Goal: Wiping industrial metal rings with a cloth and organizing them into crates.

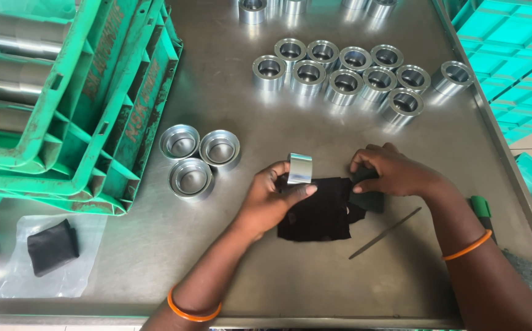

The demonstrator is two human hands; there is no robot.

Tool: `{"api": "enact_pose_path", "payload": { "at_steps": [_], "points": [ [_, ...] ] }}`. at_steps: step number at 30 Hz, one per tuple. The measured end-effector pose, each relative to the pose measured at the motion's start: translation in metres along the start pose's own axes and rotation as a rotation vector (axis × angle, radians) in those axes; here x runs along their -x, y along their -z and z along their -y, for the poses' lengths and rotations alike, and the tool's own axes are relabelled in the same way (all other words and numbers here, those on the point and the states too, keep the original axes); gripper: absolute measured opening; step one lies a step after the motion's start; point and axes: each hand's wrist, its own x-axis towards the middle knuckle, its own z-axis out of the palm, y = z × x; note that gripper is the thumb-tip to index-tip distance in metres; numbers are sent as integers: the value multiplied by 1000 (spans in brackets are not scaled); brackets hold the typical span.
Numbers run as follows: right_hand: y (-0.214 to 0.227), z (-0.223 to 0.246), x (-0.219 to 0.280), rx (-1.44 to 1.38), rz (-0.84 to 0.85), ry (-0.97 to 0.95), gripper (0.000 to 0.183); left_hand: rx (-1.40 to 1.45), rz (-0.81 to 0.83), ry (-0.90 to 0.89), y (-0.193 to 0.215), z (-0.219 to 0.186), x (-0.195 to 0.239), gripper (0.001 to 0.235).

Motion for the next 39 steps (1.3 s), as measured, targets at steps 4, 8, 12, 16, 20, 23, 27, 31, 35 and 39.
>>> {"api": "enact_pose_path", "payload": {
  "at_steps": [4,8,12,16,20,23,27,31,35,39],
  "points": [
    [-2,-40,-2,50,-50,29,43,-57,10,197,7,-8,-3,50],
    [-2,-1,2,209,-378,-46,46,-143,54,174,15,-3,-6,50],
    [-15,49,-1,205,-256,48,44,-153,77,181,20,1,-10,52],
    [-22,20,-8,-30,-70,-92,30,-129,94,196,24,7,-13,51],
    [-4,40,-6,-949,-364,-55,27,-267,133,29,20,9,-12,55],
    [-28,22,-27,-1173,-533,-126,25,-347,119,-64,21,23,-13,52],
    [-63,37,-35,-818,-408,-50,29,-352,86,-163,18,39,-18,49],
    [-71,99,-12,-528,-604,352,44,-352,80,-155,20,45,-18,63],
    [-74,110,-17,-67,-826,790,32,-328,83,-185,22,57,-22,52],
    [-74,84,-29,-437,-726,379,42,-337,43,-89,16,15,-12,64]
  ]
}}
